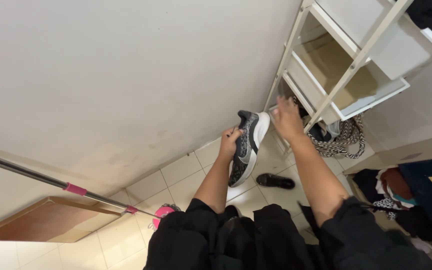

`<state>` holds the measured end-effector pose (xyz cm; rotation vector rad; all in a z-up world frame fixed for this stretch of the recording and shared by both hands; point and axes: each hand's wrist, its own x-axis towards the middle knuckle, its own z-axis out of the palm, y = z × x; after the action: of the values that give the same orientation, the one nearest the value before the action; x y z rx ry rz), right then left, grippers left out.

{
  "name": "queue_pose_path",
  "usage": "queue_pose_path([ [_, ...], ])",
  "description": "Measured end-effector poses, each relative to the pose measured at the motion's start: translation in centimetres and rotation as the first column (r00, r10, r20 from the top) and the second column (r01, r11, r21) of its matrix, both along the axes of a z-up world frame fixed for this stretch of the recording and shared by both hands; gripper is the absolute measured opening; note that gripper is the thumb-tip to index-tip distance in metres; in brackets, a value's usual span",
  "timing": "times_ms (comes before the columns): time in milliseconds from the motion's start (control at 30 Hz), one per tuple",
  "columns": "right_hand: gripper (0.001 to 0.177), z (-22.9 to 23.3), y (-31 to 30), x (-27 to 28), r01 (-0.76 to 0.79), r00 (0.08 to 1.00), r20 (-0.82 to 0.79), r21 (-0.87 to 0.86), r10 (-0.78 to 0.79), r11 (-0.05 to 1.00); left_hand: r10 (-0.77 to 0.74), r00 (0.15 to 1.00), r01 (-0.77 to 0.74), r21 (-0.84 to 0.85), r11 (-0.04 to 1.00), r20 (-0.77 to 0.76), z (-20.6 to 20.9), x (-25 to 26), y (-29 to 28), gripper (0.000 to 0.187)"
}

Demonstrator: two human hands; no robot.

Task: Cleaning a room by mopping, organizing items on a shelf, checking shoes, and sweeping.

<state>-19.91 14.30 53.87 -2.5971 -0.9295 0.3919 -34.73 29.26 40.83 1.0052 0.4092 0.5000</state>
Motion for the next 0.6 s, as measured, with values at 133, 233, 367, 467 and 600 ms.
queue_pose_path([
  [133, 0.067, 3.0, 0.4, -3.8, 0.042, 0.977, 0.171, 0.424, -0.126, 0.905, -0.006, 1.0, 0.007, 0.031, 0.999, -0.015, 1.5, 0.1, -0.7, 0.028],
  [233, 0.052, 2.4, 0.0, -4.2, -0.407, 0.912, 0.25, 0.435, 0.326, 0.803, -0.089, 0.996, 0.091, 0.099, 0.991, -0.021, 3.0, 0.3, -0.6, 0.025],
  [367, 0.056, 1.3, -1.1, -1.1, 0.101, 0.994, 0.015, 0.296, -0.11, 0.95, -0.191, 0.981, 0.195, 0.228, 0.954, -0.036, 1.0, 0.1, 0.1, 0.03],
  [467, 0.054, 2.1, -0.9, -2.2, 0.152, 0.972, 0.082, 0.503, -0.222, 0.851, -0.218, 0.975, 0.223, 0.214, 0.951, -0.05, 4.5, 0.1, -0.5, 0.029],
  [600, 0.058, -8.8, -3.2, 3.8, 0.375, 0.91, -0.25, 0.162, -0.329, 0.913, -0.278, 0.96, 0.262, 0.295, 0.919, 0.013, 4.4, 0.0, -0.9, 0.026],
])
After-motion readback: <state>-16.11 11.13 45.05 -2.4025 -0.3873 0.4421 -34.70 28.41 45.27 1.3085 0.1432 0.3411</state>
